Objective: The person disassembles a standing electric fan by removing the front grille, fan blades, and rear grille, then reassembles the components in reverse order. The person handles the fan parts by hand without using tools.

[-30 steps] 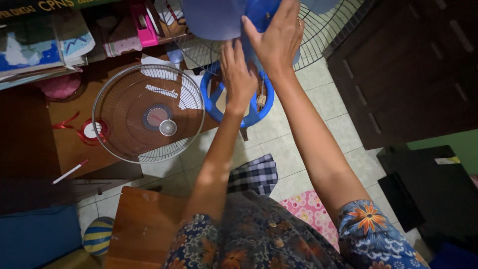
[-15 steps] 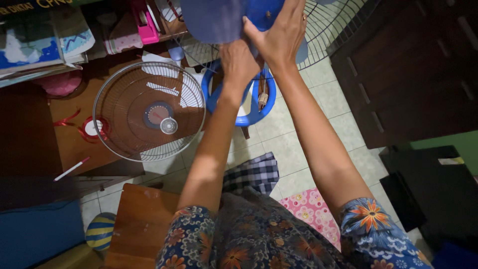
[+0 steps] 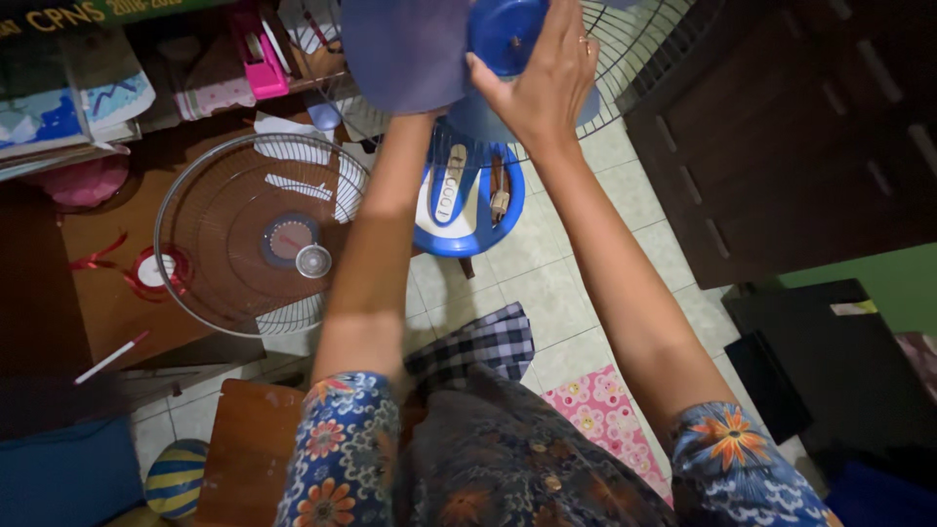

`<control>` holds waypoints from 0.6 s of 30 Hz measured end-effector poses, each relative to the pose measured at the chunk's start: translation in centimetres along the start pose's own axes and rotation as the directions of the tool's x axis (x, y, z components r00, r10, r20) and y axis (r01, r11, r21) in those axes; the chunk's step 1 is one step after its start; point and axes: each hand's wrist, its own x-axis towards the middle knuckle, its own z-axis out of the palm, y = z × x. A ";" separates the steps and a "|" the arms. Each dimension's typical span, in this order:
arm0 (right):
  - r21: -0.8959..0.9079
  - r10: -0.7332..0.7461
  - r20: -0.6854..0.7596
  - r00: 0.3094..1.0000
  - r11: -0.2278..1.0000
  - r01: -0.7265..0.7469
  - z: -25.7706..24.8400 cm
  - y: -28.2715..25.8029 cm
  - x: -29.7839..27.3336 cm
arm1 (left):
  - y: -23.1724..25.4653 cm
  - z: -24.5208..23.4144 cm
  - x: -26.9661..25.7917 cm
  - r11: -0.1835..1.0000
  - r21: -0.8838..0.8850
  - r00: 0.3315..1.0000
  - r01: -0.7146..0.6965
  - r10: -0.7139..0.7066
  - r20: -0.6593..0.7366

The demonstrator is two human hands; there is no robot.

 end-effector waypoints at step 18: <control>0.045 -0.156 -0.123 0.980 0.986 0.163 -1.3 -0.4 0.6 | 1.3 -0.1 0.1 0.980 0.201 0.999 -0.004 0.015 -0.051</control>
